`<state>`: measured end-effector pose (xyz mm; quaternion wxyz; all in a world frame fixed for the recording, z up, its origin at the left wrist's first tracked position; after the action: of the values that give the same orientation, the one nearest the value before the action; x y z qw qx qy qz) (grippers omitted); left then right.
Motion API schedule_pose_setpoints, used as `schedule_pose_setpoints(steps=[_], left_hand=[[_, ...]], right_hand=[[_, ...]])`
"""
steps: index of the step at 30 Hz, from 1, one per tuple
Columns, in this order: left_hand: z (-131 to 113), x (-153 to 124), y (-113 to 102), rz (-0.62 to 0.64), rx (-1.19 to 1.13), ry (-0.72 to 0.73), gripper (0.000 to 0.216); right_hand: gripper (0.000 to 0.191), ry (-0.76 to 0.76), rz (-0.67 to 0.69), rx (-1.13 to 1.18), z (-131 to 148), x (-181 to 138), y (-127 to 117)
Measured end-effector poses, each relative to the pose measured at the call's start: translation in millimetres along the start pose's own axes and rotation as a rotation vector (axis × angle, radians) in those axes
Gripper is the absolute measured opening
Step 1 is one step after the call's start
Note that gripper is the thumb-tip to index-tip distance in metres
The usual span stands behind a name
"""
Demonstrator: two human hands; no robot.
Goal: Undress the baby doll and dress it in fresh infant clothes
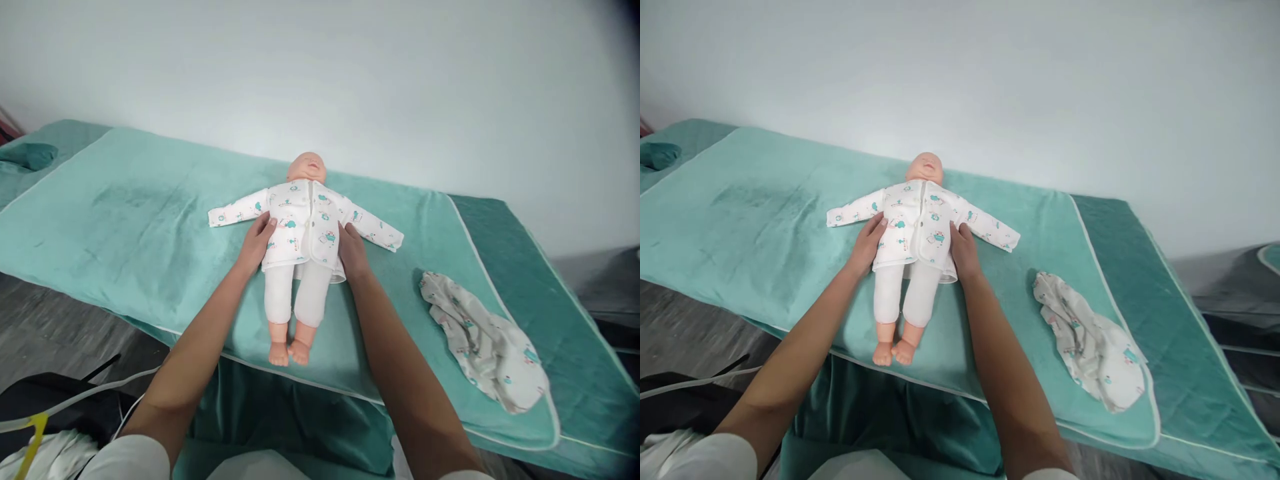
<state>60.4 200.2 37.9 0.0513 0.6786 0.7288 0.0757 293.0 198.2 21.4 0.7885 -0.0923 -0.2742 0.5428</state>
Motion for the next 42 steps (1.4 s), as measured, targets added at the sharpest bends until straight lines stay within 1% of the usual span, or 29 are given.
schedule_pose_setpoints(steps=[1,3,5,7,11,13,15,17,19,22,24,27,29,30,31,33,35,36,37,39,40,42], left_hand=[[1.6,5.2,2.8,0.001,-0.053,-0.013,0.044],[5.8,17.2,4.9,-0.010,-0.132,-0.032,0.049],[10.6,27.9,5.2,-0.017,-0.189,-0.055,0.052],[14.5,35.0,5.7,-0.011,-0.230,-0.082,0.055],[18.7,39.2,5.2,-0.018,-0.295,-0.156,0.056],[19.1,40.8,2.4,-0.040,-0.345,-0.179,0.050],[19.3,43.9,-3.4,-0.073,-0.407,-0.201,0.040],[20.0,47.6,-12.4,-0.108,-0.463,-0.231,0.033],[19.9,51.4,-25.3,-0.155,-0.465,-0.236,0.033],[15.2,57.6,-51.3,-0.238,-0.350,-0.147,0.034],[11.7,61.9,-69.3,-0.256,-0.273,-0.089,0.033],[8.5,67.5,-98.8,-0.291,-0.210,-0.045,0.034],[7.3,69.2,-118.4,-0.353,-0.212,-0.028,0.035],[7.0,69.4,-126.3,-0.380,-0.224,-0.022,0.036],[6.8,69.4,-132.0,-0.397,-0.235,-0.017,0.037],[6.8,68.7,-136.7,-0.399,-0.225,-0.015,0.039],[6.6,66.1,-135.9,-0.417,-0.131,0.002,0.042],[6.4,63.7,-134.5,-0.439,-0.071,0.016,0.043],[6.3,60.2,-133.0,-0.470,-0.021,0.033,0.042],[4.7,49.2,-129.9,-0.538,0.086,0.090,0.039],[2.7,41.8,-127.7,-0.556,0.152,0.134,0.037],[-3.4,23.3,-120.6,-0.544,0.308,0.246,0.032]], right_hand=[[0.064,0.048,0.007,0.098,-0.1,4.4,2.5],[0.057,0.182,0.029,0.383,0.4,12.0,9.0],[0.049,0.282,0.070,0.636,3.1,17.5,15.7],[0.045,0.325,0.113,0.732,5.3,21.2,19.1],[0.043,0.393,0.167,0.756,-1.5,26.2,16.1],[0.043,0.437,0.133,0.804,-10.8,29.7,8.6],[0.039,0.467,0.036,0.887,-22.5,33.3,-4.0],[0.035,0.492,-0.070,0.974,-34.8,34.3,-19.3],[0.032,0.527,-0.128,1.032,-45.6,32.1,-33.8],[0.029,0.536,-0.174,1.047,-55.9,27.1,-53.3],[0.025,0.518,-0.216,1.017,-59.7,23.5,-62.7],[0.023,0.503,-0.304,0.919,-62.3,11.8,-69.8],[0.030,0.465,-0.369,0.793,-60.9,-4.2,-74.8],[0.034,0.420,-0.394,0.688,-58.6,-14.7,-79.3],[0.038,0.354,-0.407,0.548,-54.8,-26.3,-85.3],[0.040,0.173,-0.391,0.164,-43.5,-51.3,-100.8],[0.039,0.009,-0.342,-0.259,-33.0,-75.4,-118.9],[0.040,-0.020,-0.332,-0.448,-31.1,-85.7,-130.1],[0.041,-0.015,-0.329,-0.612,-31.4,-94.2,-142.7],[0.043,0.076,-0.332,-0.850,-36.7,-104.8,-170.3],[0.043,0.135,-0.321,-0.931,-40.3,-107.0,-183.1],[0.041,0.221,-0.258,-1.021,-45.2,-105.8,-201.6]])
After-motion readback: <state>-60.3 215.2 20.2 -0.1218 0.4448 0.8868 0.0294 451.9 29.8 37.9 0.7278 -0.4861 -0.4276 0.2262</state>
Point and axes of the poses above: each hand's wrist, its own x-axis towards the middle knuckle, its own y-axis out of the palm, z = x × y, the point moved 5 cm from there along x, towards the middle knuckle, and after that the axes turned 6 degrees about -z, right-handed, at the moved point
